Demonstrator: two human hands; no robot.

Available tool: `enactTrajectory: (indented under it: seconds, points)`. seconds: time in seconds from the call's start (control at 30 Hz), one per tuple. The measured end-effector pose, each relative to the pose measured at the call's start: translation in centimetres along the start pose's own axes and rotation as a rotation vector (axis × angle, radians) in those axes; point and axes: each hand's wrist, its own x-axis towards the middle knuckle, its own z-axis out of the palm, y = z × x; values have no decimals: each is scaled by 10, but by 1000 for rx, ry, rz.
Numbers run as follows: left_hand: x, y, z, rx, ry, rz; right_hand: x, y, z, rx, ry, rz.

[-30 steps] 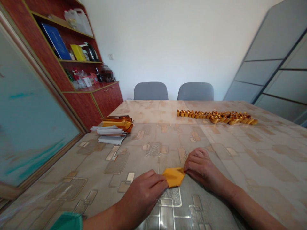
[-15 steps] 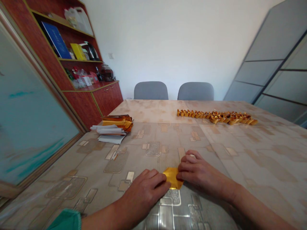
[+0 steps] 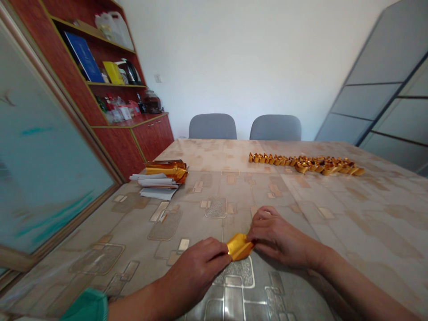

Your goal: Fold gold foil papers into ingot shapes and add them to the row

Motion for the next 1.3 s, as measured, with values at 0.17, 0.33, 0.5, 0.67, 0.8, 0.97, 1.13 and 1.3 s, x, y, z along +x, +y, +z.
enactTrajectory:
  seconds: [0.17, 0.33, 0.5, 0.67, 0.8, 0.97, 1.13, 1.3]
  points:
    - [1, 0, -4, -27, -6, -6, 9, 7, -3, 44, -39, 39]
    - [1, -3, -8, -77, 5, -6, 19, 15, -2, 91, -85, 89]
    - [1, -8, -7, -51, -12, 17, 26, 20, 2, 91, -100, 130]
    - [3, -10, -11, -28, -52, 37, 32, 20, 5, 80, -93, 157]
    - [5, -11, -14, -5, -106, 47, 33, 20, 7, 79, -88, 193]
    - [6, -9, -16, 4, -170, 15, 31, 21, 7, 91, -89, 206]
    - [11, -2, -18, -29, -162, -92, 29, 23, 4, 156, -61, 192]
    - [21, 0, -12, 182, -168, 29, 24, 19, 2, 114, -25, 184]
